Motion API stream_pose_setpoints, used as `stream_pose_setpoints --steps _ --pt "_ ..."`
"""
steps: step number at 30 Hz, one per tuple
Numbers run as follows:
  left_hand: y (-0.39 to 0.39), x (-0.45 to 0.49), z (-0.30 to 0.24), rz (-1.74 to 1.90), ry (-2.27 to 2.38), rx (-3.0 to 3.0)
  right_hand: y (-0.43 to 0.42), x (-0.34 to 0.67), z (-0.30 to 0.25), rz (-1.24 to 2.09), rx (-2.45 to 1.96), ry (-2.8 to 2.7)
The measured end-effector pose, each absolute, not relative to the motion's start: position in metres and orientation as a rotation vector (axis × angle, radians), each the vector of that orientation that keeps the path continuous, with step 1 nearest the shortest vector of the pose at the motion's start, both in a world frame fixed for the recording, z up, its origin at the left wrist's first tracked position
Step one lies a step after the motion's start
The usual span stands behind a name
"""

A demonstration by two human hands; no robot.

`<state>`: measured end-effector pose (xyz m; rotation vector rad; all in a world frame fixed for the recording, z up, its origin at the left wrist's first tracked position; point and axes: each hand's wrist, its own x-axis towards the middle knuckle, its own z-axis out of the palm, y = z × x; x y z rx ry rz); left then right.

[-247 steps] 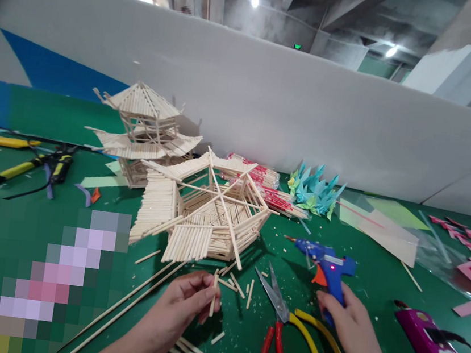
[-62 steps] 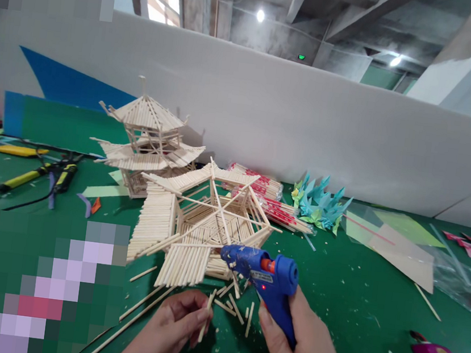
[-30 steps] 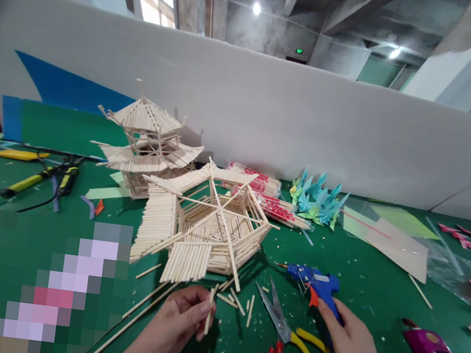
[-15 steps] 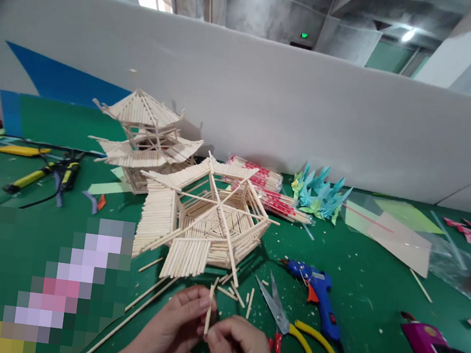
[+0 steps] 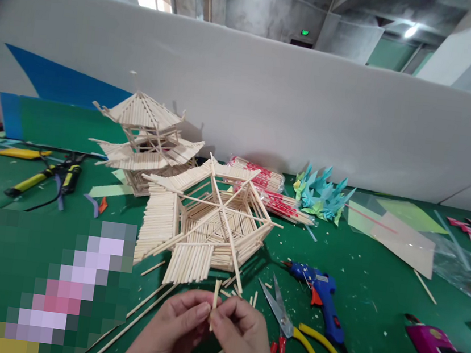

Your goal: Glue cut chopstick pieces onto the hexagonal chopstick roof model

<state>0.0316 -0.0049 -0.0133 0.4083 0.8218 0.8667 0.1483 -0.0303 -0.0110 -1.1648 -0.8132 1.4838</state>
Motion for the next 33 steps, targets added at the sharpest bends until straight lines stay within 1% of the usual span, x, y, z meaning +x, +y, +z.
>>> stream_pose_setpoints --steps 5,11,33 --pt "-0.001 0.024 -0.013 0.914 0.892 0.52 -0.015 0.145 -0.007 1.472 -1.22 -0.708" --pt "0.003 0.019 -0.02 1.003 0.887 0.519 0.0 0.138 -0.001 1.401 -1.22 -0.74" --pt "0.0 0.02 -0.033 1.017 0.915 0.451 0.011 0.131 -0.002 1.392 -1.187 -0.735"
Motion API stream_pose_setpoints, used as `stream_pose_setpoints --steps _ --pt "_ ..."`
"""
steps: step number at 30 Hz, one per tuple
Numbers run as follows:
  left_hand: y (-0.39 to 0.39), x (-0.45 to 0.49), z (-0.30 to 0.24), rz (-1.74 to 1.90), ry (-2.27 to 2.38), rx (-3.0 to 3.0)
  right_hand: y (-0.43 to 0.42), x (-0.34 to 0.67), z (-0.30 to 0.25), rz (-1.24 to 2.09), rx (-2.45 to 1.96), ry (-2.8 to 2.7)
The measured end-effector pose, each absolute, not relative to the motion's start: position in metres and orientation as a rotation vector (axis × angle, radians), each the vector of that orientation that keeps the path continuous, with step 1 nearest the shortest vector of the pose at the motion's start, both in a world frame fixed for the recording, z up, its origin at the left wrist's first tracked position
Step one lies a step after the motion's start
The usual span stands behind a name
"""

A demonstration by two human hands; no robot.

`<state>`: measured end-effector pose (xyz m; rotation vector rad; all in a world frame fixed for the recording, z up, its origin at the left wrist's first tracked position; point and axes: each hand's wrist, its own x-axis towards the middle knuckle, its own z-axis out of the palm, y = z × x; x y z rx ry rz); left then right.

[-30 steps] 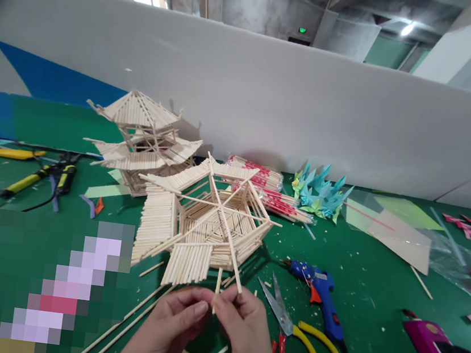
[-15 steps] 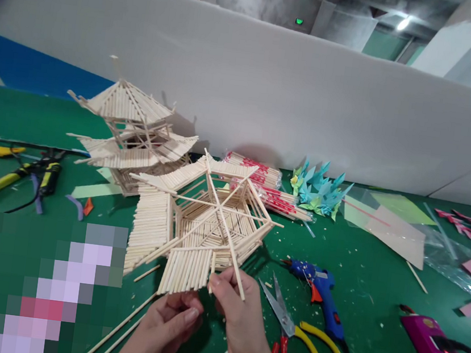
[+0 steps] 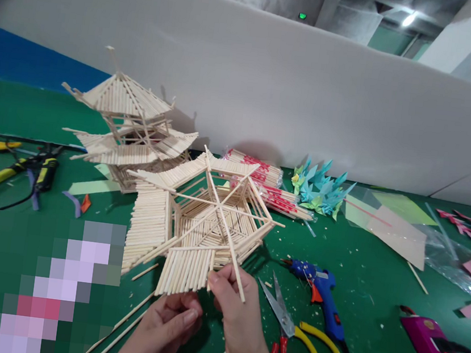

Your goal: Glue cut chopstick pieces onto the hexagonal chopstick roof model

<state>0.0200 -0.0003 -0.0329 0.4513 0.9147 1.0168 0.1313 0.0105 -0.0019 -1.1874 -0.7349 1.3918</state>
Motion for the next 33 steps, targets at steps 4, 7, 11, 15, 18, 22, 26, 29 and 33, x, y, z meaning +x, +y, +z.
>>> stream_pose_setpoints --steps 4,7,11,15,18,22,26,29,33 --pt "0.0 0.02 -0.034 1.007 0.92 0.447 0.01 0.132 -0.001 1.401 -1.19 -0.731" --pt "0.0 0.02 -0.035 1.004 0.917 0.45 0.01 0.133 -0.001 1.399 -1.19 -0.737" --pt "0.0 0.021 -0.035 1.002 0.907 0.456 0.011 0.133 0.001 1.391 -1.188 -0.757" --pt "0.0 0.02 -0.034 0.991 0.912 0.45 0.011 0.133 0.003 1.384 -1.19 -0.781" --pt "0.0 0.02 -0.033 0.984 0.91 0.459 0.011 0.133 0.002 1.378 -1.192 -0.801" --pt "0.001 0.02 -0.033 0.982 0.894 0.479 0.012 0.134 0.001 1.372 -1.198 -0.831" --pt "0.0 0.02 -0.033 0.986 0.894 0.48 0.011 0.136 0.0 1.358 -1.208 -0.861" --pt "0.0 0.02 -0.033 0.983 0.897 0.469 0.007 0.136 -0.001 1.363 -1.193 -0.885" --pt "0.001 0.02 -0.032 0.989 0.903 0.458 0.0 0.137 -0.004 1.398 -1.201 -0.828"
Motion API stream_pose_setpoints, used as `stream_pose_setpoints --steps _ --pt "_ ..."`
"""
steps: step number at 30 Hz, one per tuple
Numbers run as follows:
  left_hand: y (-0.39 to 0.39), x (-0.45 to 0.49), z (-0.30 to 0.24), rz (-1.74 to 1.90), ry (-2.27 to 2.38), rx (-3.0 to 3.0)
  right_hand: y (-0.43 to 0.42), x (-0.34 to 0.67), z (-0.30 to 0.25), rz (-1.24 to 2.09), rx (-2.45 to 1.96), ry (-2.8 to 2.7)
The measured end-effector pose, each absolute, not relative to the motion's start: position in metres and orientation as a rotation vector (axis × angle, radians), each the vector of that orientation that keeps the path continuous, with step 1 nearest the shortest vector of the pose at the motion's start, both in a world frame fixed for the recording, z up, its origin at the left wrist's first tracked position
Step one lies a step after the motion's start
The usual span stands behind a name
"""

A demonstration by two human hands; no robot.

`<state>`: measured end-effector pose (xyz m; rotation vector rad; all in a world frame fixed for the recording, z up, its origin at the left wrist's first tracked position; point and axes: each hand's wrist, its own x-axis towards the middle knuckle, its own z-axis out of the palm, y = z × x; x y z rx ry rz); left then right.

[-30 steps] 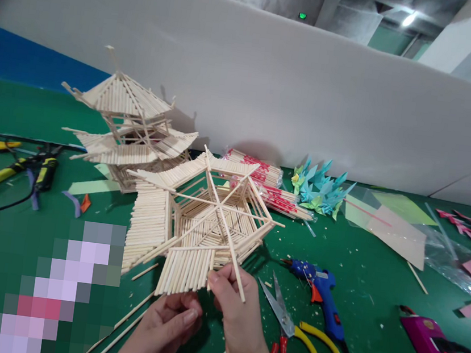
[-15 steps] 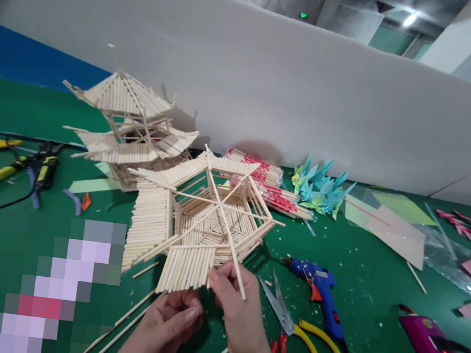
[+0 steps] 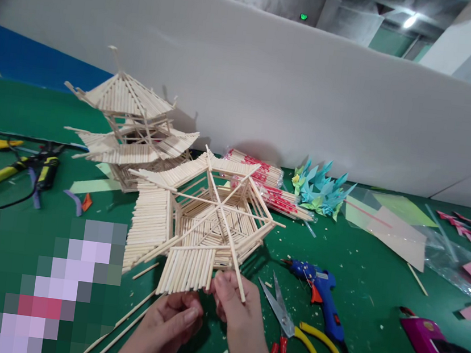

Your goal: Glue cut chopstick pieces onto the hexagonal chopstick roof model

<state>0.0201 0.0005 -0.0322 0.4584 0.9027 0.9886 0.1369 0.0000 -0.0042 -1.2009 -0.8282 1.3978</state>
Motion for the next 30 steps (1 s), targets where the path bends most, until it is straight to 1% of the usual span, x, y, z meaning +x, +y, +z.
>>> stream_pose_setpoints --steps 15,30 --pt "0.0006 0.02 -0.0368 0.978 0.871 0.458 -0.0017 0.1364 -0.0006 1.359 -1.228 -0.883" --pt "0.001 0.0204 -0.0377 0.971 0.857 0.466 -0.0016 0.1365 -0.0004 1.388 -1.224 -0.889"
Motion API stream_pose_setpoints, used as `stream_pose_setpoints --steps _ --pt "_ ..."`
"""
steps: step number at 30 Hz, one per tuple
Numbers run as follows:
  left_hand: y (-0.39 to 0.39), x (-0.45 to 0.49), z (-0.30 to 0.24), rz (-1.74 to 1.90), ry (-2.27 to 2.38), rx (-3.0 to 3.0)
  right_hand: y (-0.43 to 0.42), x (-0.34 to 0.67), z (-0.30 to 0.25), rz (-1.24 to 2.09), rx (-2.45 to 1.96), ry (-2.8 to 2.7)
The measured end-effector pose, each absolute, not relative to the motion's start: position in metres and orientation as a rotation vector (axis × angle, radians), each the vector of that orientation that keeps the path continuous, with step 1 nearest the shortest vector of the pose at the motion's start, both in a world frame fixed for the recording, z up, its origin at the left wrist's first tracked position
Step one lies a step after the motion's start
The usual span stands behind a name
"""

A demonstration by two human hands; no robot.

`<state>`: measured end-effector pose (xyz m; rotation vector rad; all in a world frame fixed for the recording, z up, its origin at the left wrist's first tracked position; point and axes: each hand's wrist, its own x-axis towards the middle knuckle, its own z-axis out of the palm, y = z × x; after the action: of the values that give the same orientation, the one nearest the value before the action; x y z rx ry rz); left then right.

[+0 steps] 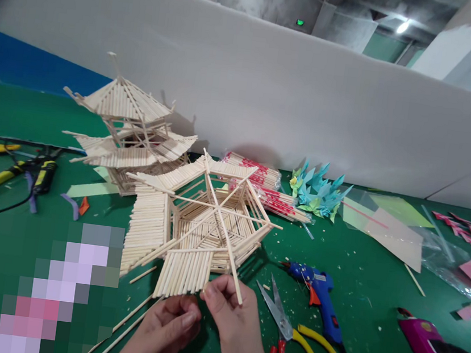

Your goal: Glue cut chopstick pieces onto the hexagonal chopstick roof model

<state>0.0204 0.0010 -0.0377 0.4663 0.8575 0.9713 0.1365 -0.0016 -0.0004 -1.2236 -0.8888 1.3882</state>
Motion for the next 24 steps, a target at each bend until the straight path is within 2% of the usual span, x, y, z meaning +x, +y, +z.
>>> stream_pose_setpoints --steps 8,16,24 --pt "0.0 0.022 -0.033 0.987 0.88 0.472 -0.002 0.134 0.001 1.276 -1.231 -0.904" --pt "-0.01 0.024 -0.027 1.437 1.193 0.673 -0.003 0.106 0.001 1.05 -1.16 -0.715" --pt "-0.012 0.024 -0.024 1.658 1.116 0.762 -0.005 0.102 -0.013 0.936 -1.186 -0.676"
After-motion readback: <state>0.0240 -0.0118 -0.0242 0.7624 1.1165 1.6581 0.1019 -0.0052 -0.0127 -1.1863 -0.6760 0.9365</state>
